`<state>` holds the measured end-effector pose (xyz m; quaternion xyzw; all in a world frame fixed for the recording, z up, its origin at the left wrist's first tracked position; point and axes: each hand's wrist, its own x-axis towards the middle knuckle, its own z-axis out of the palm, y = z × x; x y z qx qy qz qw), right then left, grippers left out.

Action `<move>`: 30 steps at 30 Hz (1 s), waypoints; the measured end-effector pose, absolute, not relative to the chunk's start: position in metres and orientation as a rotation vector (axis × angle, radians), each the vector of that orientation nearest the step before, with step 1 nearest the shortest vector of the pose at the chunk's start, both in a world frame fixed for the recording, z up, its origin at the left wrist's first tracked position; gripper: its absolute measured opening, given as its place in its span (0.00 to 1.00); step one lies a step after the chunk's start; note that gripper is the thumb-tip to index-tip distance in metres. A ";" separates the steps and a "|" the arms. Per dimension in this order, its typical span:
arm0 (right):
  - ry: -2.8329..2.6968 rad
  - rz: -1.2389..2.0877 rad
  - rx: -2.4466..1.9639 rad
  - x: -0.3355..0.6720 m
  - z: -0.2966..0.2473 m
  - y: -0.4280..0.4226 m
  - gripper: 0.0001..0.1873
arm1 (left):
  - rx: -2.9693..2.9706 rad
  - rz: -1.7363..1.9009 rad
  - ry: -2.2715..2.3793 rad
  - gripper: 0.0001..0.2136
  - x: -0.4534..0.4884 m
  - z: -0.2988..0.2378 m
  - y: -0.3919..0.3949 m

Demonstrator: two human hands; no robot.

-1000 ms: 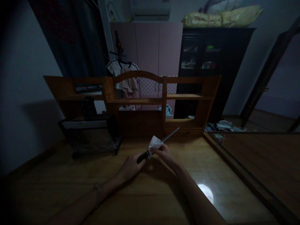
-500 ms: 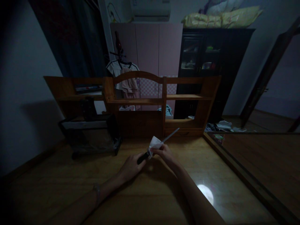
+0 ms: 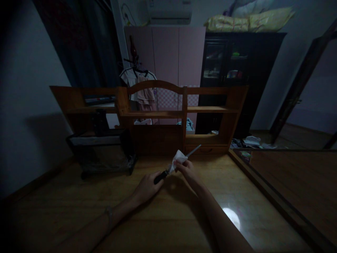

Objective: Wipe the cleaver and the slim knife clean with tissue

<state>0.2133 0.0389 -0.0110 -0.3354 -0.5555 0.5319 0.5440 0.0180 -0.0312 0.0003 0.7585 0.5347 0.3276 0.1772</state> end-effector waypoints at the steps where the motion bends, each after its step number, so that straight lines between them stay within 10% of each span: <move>1: -1.297 1.239 -0.799 0.215 -0.011 0.041 0.18 | 2.144 0.923 1.520 0.12 0.018 0.000 -0.031; 30: -1.236 1.451 -0.642 0.207 -0.006 0.029 0.13 | 2.136 0.923 1.522 0.14 0.015 -0.006 -0.027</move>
